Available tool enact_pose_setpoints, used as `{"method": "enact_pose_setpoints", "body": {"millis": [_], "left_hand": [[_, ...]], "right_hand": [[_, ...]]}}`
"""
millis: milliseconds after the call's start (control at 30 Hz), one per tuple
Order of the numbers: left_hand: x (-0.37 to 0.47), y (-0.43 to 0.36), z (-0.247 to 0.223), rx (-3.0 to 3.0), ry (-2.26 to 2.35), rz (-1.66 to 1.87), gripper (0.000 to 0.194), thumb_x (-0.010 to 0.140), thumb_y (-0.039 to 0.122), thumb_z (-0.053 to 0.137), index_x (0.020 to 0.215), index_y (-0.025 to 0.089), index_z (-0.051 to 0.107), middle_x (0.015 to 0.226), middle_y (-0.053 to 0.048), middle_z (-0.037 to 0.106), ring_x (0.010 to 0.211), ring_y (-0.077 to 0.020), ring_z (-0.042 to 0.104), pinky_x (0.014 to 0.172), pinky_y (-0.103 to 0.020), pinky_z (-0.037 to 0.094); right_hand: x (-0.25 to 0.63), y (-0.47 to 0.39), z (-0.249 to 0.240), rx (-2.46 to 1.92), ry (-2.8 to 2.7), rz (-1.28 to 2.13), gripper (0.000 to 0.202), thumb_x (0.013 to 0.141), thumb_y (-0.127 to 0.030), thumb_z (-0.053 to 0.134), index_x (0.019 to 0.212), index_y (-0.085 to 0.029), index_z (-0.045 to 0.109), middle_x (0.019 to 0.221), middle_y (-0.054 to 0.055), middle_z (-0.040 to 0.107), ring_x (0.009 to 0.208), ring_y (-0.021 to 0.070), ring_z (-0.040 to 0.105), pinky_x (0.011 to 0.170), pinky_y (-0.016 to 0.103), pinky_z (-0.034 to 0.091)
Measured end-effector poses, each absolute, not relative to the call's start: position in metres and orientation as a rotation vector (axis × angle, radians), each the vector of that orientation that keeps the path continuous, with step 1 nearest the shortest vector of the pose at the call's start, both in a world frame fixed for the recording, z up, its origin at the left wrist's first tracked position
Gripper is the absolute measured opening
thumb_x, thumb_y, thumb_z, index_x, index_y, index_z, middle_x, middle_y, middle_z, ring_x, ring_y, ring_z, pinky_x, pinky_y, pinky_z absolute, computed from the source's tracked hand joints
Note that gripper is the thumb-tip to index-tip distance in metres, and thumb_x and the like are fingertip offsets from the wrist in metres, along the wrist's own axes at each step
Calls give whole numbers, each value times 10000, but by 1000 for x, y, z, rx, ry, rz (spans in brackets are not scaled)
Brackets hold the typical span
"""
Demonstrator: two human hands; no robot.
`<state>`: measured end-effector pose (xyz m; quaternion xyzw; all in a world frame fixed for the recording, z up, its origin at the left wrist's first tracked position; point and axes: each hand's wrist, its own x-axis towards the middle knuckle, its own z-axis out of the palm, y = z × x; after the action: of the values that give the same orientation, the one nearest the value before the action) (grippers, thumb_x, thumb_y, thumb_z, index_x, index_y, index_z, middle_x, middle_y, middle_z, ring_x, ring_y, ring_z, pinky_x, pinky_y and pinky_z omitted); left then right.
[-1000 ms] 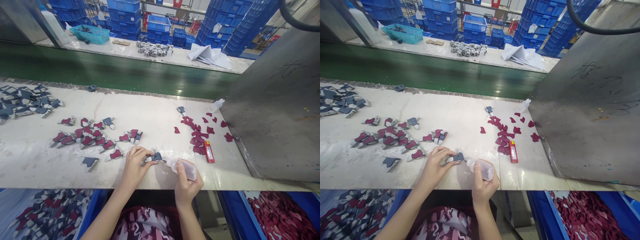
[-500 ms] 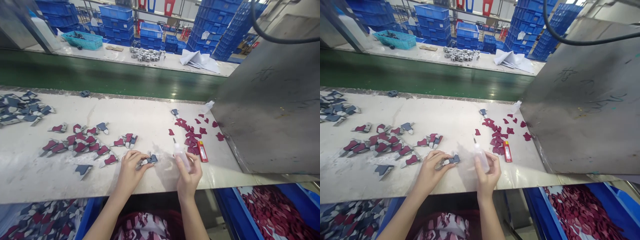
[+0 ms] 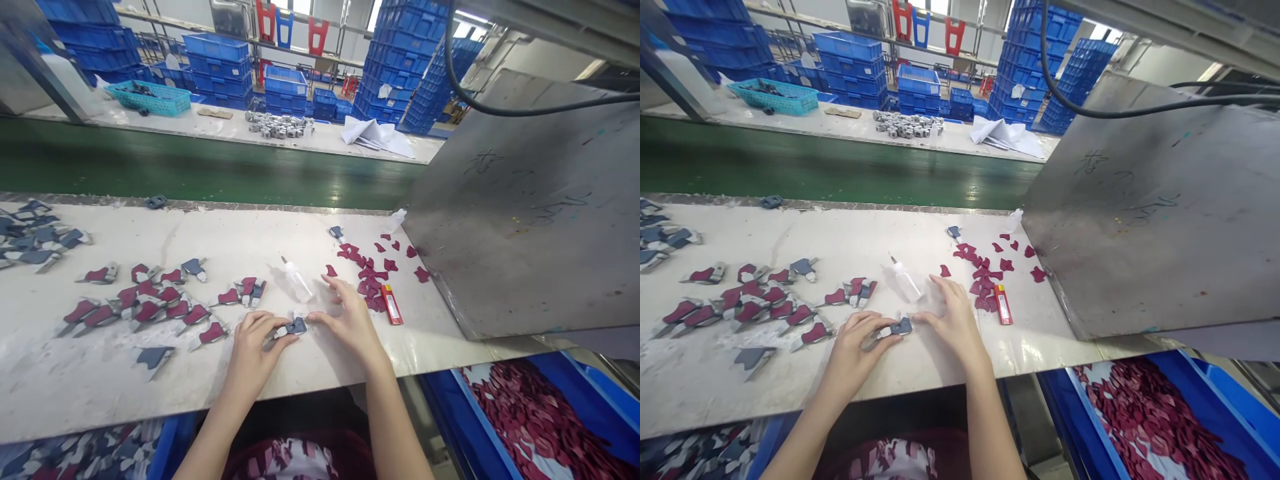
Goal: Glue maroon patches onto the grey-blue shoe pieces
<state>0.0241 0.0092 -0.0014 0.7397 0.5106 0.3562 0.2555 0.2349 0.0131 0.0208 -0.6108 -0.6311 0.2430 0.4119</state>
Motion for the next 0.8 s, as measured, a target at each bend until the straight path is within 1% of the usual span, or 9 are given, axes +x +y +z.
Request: {"method": "enact_pose_setpoints", "body": {"millis": [133, 167, 233, 300, 400, 533, 633, 733, 800], "left_hand": [[25, 9, 0, 2007, 1384, 977, 156, 744, 260, 800, 891, 248, 747, 880, -39, 710, 934, -258, 618, 855, -409, 484], [25, 9, 0, 2008, 1380, 977, 156, 742, 257, 803, 886, 245, 746, 874, -38, 713, 932, -257, 617, 853, -406, 483], [26, 8, 1, 2011, 1380, 972, 153, 743, 254, 805, 882, 240, 742, 866, -36, 718, 931, -256, 615, 854, -406, 481], [26, 8, 2, 2013, 1384, 951, 152, 749, 259, 803, 887, 242, 741, 873, -37, 725, 940, -258, 616, 858, -412, 478], [25, 7, 4, 1994, 1389, 932, 159, 754, 270, 797, 904, 253, 745, 899, -40, 730, 971, -264, 620, 873, -424, 475], [25, 5, 6, 1843, 1415, 964, 153, 759, 274, 780, 911, 264, 763, 946, -46, 732, 966, -259, 649, 906, -428, 478], [24, 3, 8, 1658, 1390, 1006, 161, 794, 291, 735, 949, 264, 771, 1014, -48, 752, 1000, -260, 668, 939, -421, 487], [21, 0, 9, 1487, 1371, 1031, 207, 812, 324, 710, 995, 251, 772, 1074, -45, 763, 1044, -266, 680, 942, -395, 515], [20, -2, 10, 1400, 1391, 1036, 238, 802, 348, 719, 1008, 242, 773, 1056, -40, 773, 1003, -265, 701, 897, -370, 544]], "right_hand": [[257, 31, 26, -1720, -1628, 372, 369, 919, -350, 578, 1271, -246, 618, 1245, 105, 617, 1136, 266, 581, 898, 423, 524], [259, 39, 25, -1755, -1625, 326, 351, 923, -325, 568, 1256, -237, 633, 1225, 113, 618, 1131, 278, 570, 922, 447, 505], [260, 53, 22, -1786, -1641, 288, 336, 863, -281, 643, 1192, -227, 681, 1163, 116, 629, 1101, 300, 556, 947, 475, 474], [257, 64, 16, -1783, -1671, 297, 283, 808, -246, 693, 1088, -221, 731, 1075, 107, 642, 1036, 298, 563, 935, 463, 468], [252, 71, 8, -1791, -1658, 291, 183, 846, -239, 628, 978, -205, 751, 997, 102, 630, 959, 273, 566, 890, 424, 466], [253, 72, 4, -1818, -1545, 268, 223, 908, -236, 496, 886, -178, 710, 944, 117, 610, 921, 268, 553, 830, 396, 441], [255, 69, 8, -1822, -1418, 288, 282, 941, -266, 420, 832, -171, 662, 872, 102, 613, 802, 233, 558, 764, 369, 433], [255, 58, 14, -1775, -1299, 357, 333, 966, -356, 390, 887, -176, 659, 857, 75, 644, 707, 194, 570, 713, 346, 446], [251, 46, 18, -1720, -1230, 452, 345, 947, -432, 448, 965, -174, 676, 814, 57, 674, 664, 183, 596, 680, 336, 474]]}}
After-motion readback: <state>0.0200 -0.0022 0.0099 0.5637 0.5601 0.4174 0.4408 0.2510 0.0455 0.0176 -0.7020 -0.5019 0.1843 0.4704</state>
